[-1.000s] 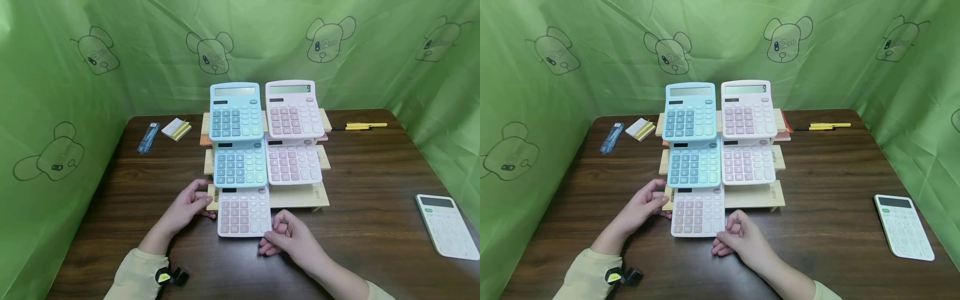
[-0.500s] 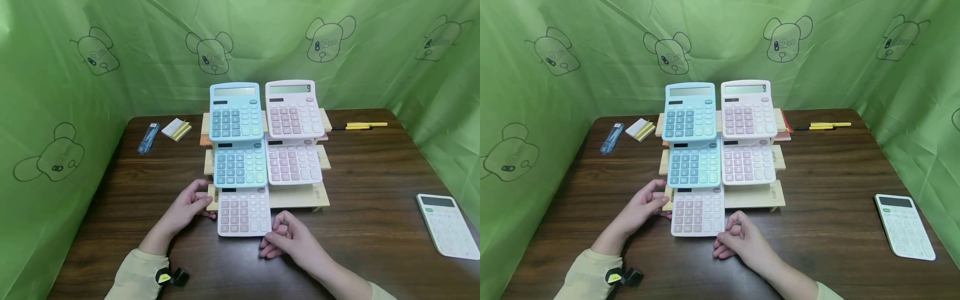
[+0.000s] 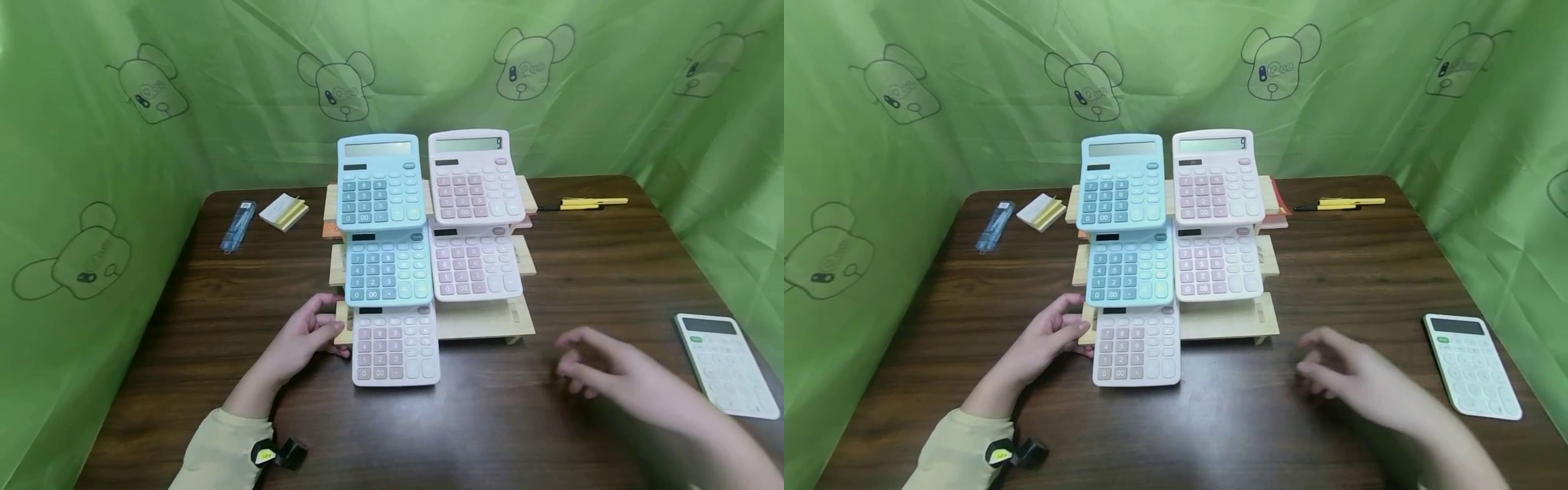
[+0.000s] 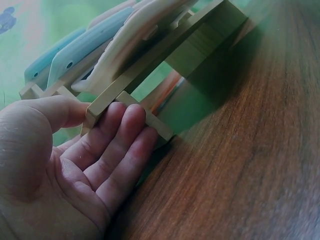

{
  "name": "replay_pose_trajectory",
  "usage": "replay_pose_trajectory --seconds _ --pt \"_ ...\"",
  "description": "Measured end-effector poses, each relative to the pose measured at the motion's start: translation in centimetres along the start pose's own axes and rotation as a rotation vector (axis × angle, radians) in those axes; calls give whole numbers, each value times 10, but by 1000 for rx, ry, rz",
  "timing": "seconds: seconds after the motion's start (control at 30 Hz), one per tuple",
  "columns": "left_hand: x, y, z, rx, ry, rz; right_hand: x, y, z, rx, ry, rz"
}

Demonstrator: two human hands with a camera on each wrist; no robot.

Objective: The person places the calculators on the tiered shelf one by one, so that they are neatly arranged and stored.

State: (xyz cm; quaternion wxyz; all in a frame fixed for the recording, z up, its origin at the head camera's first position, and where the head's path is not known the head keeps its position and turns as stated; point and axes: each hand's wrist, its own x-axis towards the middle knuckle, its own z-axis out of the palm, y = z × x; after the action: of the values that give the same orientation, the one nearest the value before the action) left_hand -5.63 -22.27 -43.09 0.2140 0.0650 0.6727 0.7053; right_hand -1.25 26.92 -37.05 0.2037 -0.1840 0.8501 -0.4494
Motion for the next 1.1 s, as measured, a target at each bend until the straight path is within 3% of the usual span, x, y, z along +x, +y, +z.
replay_pose_trajectory --seconds 0.13,0.33,0.57,0.67,0.9,1.1 --pt "0 -1 0 0 5 -8 -22 19 -31 -233 136 169" --pt "0 1 -1 -2 2 -5 -43 52 -71 -456 318 241" --pt "-1 0 -1 -17 -10 -2 -58 91 -96 -421 548 348" --pt "-2 -1 0 -24 -19 -7 -64 105 -100 -468 601 384" --pt "-2 -1 2 -24 -13 2 -75 129 -101 -581 536 557" --pt "-1 2 0 -15 -11 -3 -71 133 -105 -660 486 588"
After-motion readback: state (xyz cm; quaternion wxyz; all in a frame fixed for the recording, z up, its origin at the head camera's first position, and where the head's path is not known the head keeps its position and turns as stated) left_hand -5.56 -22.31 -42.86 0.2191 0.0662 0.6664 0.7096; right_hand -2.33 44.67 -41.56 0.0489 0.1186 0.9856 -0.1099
